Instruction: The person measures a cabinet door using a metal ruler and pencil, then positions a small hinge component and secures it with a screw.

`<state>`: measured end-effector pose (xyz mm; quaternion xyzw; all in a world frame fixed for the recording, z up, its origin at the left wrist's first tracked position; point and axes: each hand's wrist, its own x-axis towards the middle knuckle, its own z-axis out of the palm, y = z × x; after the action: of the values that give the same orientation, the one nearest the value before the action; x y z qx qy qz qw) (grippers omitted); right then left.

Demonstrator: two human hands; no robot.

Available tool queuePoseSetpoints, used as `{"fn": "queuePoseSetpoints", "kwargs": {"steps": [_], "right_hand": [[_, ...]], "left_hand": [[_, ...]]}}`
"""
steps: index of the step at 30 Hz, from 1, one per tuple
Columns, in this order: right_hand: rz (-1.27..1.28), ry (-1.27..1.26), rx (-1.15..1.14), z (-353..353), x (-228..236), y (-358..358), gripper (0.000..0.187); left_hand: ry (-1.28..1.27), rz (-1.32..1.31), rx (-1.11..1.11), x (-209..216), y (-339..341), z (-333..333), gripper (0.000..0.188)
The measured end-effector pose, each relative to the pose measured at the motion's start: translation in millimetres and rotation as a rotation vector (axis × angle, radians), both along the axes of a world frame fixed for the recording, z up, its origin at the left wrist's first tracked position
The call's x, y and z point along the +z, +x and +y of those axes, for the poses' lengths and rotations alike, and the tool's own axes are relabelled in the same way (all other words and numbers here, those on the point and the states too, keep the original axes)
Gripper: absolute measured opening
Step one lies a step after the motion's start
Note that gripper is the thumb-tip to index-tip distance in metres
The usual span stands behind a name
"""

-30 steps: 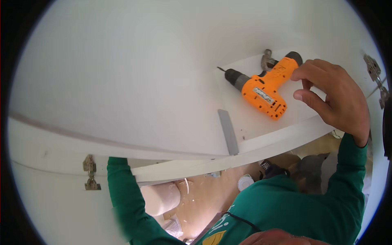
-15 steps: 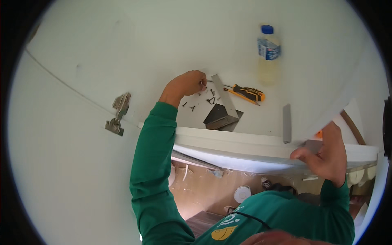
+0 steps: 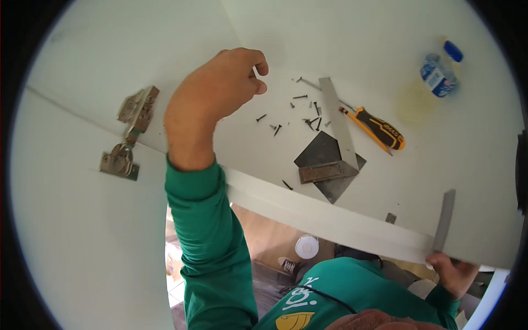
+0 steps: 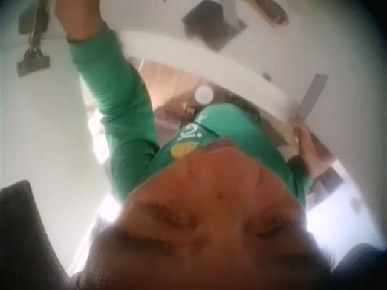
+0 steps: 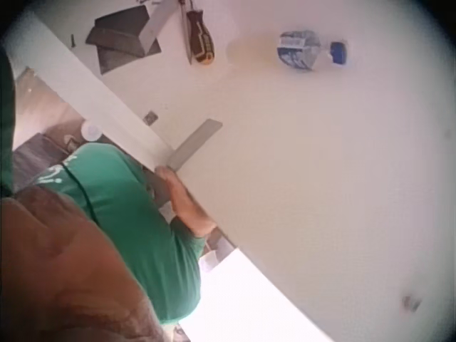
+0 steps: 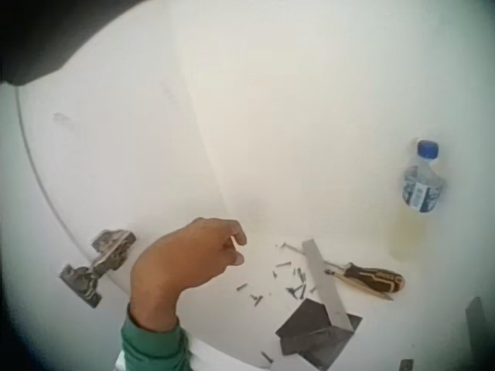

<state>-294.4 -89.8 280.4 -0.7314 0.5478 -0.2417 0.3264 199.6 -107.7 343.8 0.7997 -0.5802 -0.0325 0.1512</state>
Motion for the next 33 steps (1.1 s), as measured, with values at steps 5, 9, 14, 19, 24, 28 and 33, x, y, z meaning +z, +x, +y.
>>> {"fn": "queuePoseSetpoints", "kwargs": {"steps": [5, 9, 14, 19, 24, 28, 33], "right_hand": [[-0.027, 0.040, -0.095, 8.0, -5.6, -12.3, 0.051], [0.009, 0.078, -0.145, 8.5, -7.2, -15.2, 0.050], [0.021, 0.100, -0.157, 9.9, -4.9, -20.8, 0.049], [0.040, 0.095, -0.147, 11.8, 0.1, -15.9, 0.048], [-0.009, 0.035, -0.121, 15.0, -3.0, -10.7, 0.047], [-0.065, -0.063, -0.068, 8.4, -7.7, -6.5, 0.046], [-0.156, -0.236, 0.009, -8.0, -6.0, 16.7, 0.045]], "left_hand": [[0.060, 0.002, -0.109, 2.7, -8.1, 2.4, 0.023], [0.116, 0.036, -0.239, -3.2, -37.1, 0.0, 0.025], [0.344, 0.016, -0.358, -5.1, -74.5, 2.0, 0.021], [0.378, 0.180, -0.841, -26.5, -113.9, -19.9, 0.018], [0.363, 0.039, -1.161, -35.3, -182.5, -36.1, 0.015], [0.070, 0.189, -1.164, -38.6, -192.5, -24.5, 0.016], [0.176, 0.223, -1.042, -38.4, -184.8, -16.5, 0.020]]}}
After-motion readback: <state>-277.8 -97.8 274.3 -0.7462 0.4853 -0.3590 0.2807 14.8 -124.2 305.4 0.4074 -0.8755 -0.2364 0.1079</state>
